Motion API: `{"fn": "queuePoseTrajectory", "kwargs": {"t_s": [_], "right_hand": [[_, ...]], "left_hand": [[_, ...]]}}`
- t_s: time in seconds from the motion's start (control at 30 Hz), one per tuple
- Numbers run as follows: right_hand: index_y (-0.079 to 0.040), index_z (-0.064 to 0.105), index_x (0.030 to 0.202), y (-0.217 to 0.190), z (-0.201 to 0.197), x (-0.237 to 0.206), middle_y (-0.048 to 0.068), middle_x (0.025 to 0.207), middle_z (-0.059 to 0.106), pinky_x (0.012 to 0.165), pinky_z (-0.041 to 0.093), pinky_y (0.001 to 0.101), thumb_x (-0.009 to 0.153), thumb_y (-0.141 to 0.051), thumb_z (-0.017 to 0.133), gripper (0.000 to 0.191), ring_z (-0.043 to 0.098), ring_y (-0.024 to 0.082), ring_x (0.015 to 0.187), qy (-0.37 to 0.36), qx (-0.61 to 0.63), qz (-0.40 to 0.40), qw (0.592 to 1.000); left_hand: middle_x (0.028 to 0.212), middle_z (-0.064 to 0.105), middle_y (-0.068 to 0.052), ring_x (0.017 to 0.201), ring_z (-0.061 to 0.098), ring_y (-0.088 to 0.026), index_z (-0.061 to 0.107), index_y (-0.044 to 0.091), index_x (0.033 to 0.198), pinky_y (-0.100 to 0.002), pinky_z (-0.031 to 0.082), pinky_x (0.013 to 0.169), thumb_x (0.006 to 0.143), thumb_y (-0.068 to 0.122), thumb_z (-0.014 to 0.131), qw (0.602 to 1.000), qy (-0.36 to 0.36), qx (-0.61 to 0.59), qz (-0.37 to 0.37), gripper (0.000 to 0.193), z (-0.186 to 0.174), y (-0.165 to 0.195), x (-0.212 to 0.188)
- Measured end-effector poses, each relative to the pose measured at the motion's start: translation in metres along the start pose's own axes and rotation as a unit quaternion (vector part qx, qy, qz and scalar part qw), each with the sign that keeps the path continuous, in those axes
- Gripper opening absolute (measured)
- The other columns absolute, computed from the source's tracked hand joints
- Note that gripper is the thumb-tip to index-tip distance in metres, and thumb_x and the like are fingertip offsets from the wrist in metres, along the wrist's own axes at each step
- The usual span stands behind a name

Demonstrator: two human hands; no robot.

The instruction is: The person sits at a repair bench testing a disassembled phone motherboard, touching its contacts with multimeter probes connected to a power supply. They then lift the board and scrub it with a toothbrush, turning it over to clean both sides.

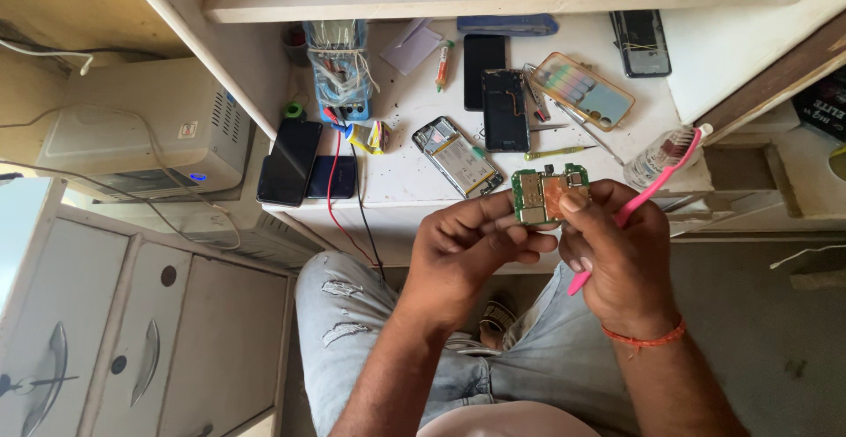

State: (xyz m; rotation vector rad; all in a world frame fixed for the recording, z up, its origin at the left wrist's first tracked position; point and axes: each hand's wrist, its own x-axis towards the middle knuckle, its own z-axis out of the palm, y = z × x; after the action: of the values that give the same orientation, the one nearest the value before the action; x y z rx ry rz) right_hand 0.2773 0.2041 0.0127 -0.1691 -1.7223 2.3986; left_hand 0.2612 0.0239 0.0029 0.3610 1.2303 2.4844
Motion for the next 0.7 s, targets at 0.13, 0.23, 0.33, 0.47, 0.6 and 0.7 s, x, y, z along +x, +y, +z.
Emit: {"fn": "queuePoseTrajectory", "kwargs": {"t_s": [0.13,0.23,0.33,0.47,0.6,0.7], "right_hand": [[-0.002,0.064,0.092,0.0007,-0.0023,0.0003,-0.003,0.066,0.054,0.045,0.034,0.0245,0.095,-0.015,0.072,0.016,0.039,0.004,0.049,-0.006,0.016,0.002,1.000],[-0.002,0.064,0.092,0.0009,-0.0035,0.0002,-0.003,0.065,0.053,0.045,0.033,0.0244,0.095,-0.016,0.072,0.017,0.039,0.004,0.049,-0.006,0.016,0.005,1.000],[-0.002,0.063,0.091,0.0008,-0.0037,-0.0001,-0.003,0.064,0.053,0.046,0.033,0.0241,0.095,-0.016,0.073,0.017,0.039,0.004,0.049,-0.005,0.014,0.005,1.000],[-0.002,0.063,0.091,0.0004,-0.0033,-0.0009,-0.003,0.065,0.053,0.046,0.033,0.0242,0.095,-0.016,0.073,0.018,0.040,0.004,0.050,-0.010,0.011,0.000,1.000],[-0.004,0.059,0.090,0.0002,-0.0030,-0.0028,-0.002,0.066,0.053,0.048,0.036,0.0255,0.096,-0.015,0.075,0.020,0.042,0.005,0.051,-0.019,0.017,-0.028,0.999],[-0.003,0.059,0.090,-0.0011,-0.0036,-0.0052,0.000,0.071,0.056,0.050,0.038,0.0256,0.096,-0.015,0.075,0.020,0.044,0.006,0.054,-0.042,0.001,-0.058,0.997]], "left_hand": [[0.117,0.074,-0.020,0.102,0.076,-0.026,0.064,-0.012,0.131,-0.035,0.060,0.089,0.100,-0.005,0.056,1.000,-0.012,-0.012,-0.004,0.033,0.0001,0.0051,-0.0008],[0.119,0.074,-0.021,0.103,0.075,-0.027,0.063,-0.012,0.132,-0.036,0.060,0.090,0.099,-0.004,0.056,1.000,-0.015,-0.018,-0.008,0.034,0.0009,0.0061,-0.0005],[0.120,0.074,-0.022,0.103,0.075,-0.029,0.063,-0.011,0.132,-0.036,0.060,0.090,0.100,-0.004,0.056,1.000,-0.015,-0.020,-0.008,0.034,0.0008,0.0056,-0.0002],[0.117,0.074,-0.022,0.102,0.076,-0.029,0.064,-0.011,0.131,-0.038,0.061,0.090,0.100,-0.003,0.058,0.999,-0.012,-0.035,-0.012,0.033,-0.0015,0.0036,-0.0002],[0.111,0.075,-0.021,0.100,0.077,-0.030,0.065,-0.011,0.128,-0.039,0.061,0.089,0.102,0.000,0.059,0.999,-0.009,-0.046,-0.007,0.030,-0.0039,0.0004,0.0002],[0.110,0.075,-0.021,0.098,0.077,-0.031,0.066,-0.011,0.127,-0.040,0.061,0.088,0.103,0.001,0.058,0.998,-0.010,-0.063,-0.003,0.028,-0.0060,-0.0009,0.0009]]}}
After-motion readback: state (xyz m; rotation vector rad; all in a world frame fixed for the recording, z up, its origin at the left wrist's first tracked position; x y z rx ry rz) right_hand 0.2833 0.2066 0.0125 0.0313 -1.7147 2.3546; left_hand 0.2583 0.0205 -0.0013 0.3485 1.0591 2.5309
